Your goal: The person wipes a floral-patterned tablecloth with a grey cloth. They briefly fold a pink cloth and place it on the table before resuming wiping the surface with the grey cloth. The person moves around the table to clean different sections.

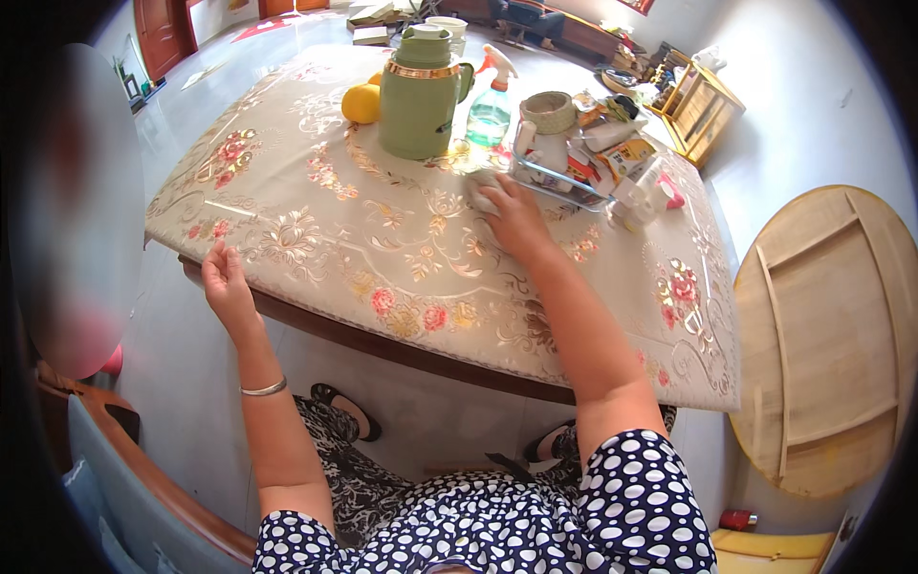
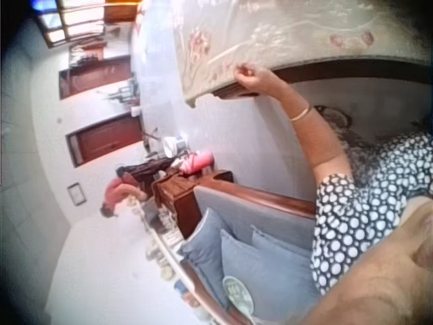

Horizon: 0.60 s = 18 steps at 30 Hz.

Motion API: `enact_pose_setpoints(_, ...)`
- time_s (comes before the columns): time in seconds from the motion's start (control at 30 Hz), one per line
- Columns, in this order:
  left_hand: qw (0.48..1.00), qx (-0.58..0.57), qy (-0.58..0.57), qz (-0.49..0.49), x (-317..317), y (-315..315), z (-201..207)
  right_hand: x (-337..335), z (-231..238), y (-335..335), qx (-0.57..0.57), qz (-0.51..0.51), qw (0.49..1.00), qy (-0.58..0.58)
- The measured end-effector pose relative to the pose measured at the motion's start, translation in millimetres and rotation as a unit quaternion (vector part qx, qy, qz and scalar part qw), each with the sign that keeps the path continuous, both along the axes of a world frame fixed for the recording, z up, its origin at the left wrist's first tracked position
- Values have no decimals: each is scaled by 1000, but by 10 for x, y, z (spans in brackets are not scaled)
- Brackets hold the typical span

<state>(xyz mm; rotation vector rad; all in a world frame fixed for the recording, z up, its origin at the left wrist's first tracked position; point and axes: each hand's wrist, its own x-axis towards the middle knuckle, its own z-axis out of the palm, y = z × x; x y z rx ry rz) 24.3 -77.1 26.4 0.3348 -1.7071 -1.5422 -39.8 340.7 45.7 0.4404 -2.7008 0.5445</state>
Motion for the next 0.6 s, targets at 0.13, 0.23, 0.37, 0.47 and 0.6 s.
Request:
enact_pose_setpoints(0.13,1000,-18,-2,24,4,-12,-44,804,42,627,14,-71,997,1)
enact_pose_setpoints(0.23,1000,-14,3,23,1,-37,-80,1554,184,934,13,-135,990,-37)
enact_pose_setpoints(0.37,1000,-10,11,27,41,-77,-86,2428,168,1566,33,-232,972,-27)
enact_pose_setpoints(0.47,1000,-3,11,27,68,-90,-76,2917,104,2268,13,-327,945,-15)
enact_pose_setpoints(0.6,999,-5,13,33,65,-113,-69,3043,-36,2732,46,-432,901,-14)
